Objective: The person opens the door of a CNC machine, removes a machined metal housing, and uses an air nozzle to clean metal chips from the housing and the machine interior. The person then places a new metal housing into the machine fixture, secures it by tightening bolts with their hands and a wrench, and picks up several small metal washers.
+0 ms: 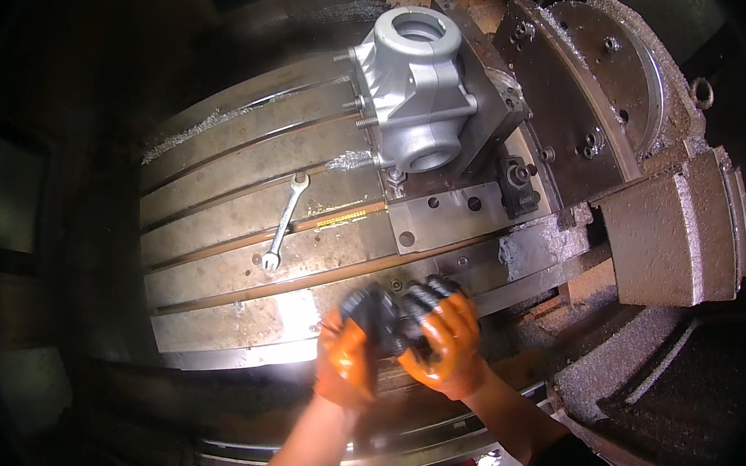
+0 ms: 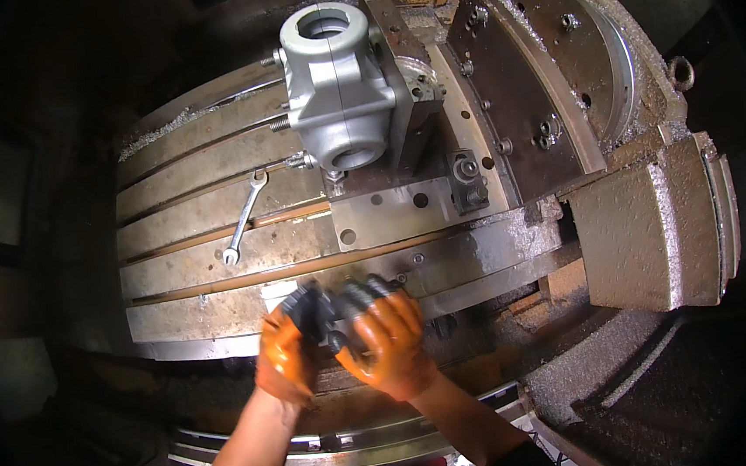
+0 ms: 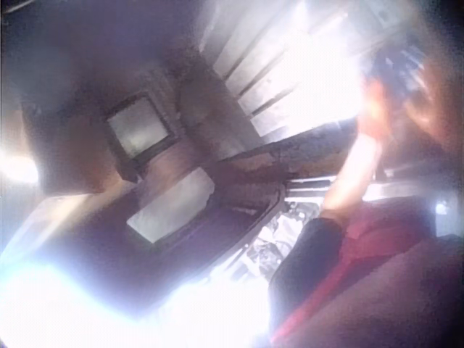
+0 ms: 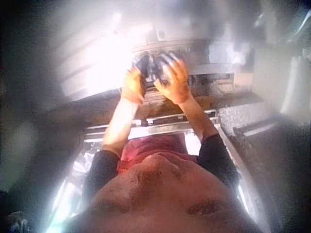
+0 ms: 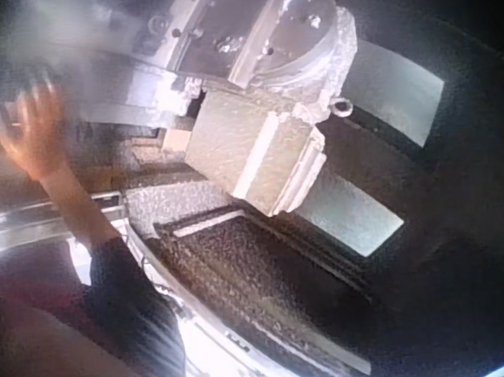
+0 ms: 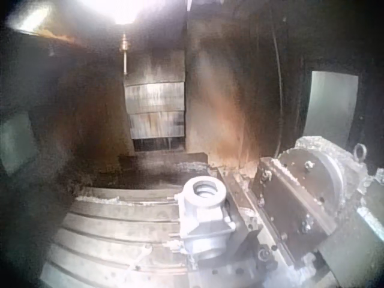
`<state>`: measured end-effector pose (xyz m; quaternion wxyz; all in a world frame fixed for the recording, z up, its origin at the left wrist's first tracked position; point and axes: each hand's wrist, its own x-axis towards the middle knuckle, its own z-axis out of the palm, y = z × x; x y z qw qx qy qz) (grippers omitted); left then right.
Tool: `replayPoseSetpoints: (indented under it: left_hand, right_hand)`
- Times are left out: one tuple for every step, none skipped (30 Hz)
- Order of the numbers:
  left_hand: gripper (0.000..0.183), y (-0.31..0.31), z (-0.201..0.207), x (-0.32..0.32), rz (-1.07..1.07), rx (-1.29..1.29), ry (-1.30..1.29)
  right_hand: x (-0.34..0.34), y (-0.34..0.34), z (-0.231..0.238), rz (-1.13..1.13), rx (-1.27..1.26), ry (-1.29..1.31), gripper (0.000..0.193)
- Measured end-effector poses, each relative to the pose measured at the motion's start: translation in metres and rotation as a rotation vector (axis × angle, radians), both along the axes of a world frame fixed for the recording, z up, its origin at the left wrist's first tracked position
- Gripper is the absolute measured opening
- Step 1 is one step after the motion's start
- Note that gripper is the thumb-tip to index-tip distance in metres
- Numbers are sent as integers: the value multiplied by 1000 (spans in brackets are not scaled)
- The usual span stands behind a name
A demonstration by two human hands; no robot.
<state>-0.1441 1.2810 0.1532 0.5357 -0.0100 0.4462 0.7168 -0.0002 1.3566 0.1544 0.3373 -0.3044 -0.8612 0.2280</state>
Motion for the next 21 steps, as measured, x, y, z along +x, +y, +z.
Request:
replayPoseSetpoints:
  left_hand:
    - [24, 14, 8, -15, 55, -7, 59]
    - [27, 36, 19, -32, 70, 69, 355]
    - [31, 58, 33, -47, 91, 137, 660]
    - [32, 81, 50, -55, 99, 207, 719]
    - [34, 99, 64, -61, 114, 271, 788]
    - [36, 112, 76, -64, 65, 234, 831]
    - [37, 120, 84, -66, 18, 189, 875]
    - [36, 125, 88, -68, -40, 277, 879]
    - [36, 127, 87, -67, -25, 288, 901]
    - [35, 129, 86, -65, -12, 301, 924]
    - [35, 132, 85, -63, -1, 317, 946]
    - [32, 133, 84, -62, 7, 261, 993]
    - [30, 137, 87, -59, 8, 270, 902]
    - [29, 140, 89, -64, 21, 246, 1041]
    - [31, 142, 80, -69, 15, 207, 1160]
    - [31, 144, 75, -69, 44, 249, 986]
    - [31, 145, 72, -69, 76, 281, 812]
    - [31, 148, 68, -66, 53, 323, 789]
    - [31, 147, 70, -67, 48, 367, 797]
    - [31, 146, 64, -67, 70, 370, 841]
    - [30, 149, 64, -66, 99, 382, 895]
  right_hand:
    - [1, 1, 0, -45, 15, 22, 35]
    - [8, 4, -4, -105, 28, 28, 37]
    - [14, 3, -10, -156, 34, 42, 38]
    - [27, -5, -31, -216, 90, 41, 44]
    - [34, -8, -36, -207, 83, 24, 45]
    - [40, -10, -39, -200, 80, 6, 47]
    - [43, -12, -41, -187, 72, -13, 48]
    - [44, -13, -37, -177, -3, -54, 46]
    - [47, -15, -36, -167, -7, -46, 45]
    - [50, -18, -35, -160, -11, -37, 44]
    - [53, -19, -35, -155, -14, -27, 44]
    - [58, -22, -36, -161, -51, -47, 44]
    - [62, -24, -39, -169, -88, -66, 44]
    - [67, -26, -39, -179, -124, -84, 44]
    - [65, -24, -39, -188, -103, -50, 47]
    - [68, -25, -44, -184, -66, -70, 47]
    - [72, -28, -51, -178, -29, -90, 47]
    - [78, -29, -58, -218, -96, -78, 48]
    - [80, -28, -66, -233, -44, -74, 49]
    - [85, -30, -73, -254, 0, -79, 51]
    - [86, -27, -79, -321, 2, -69, 53]
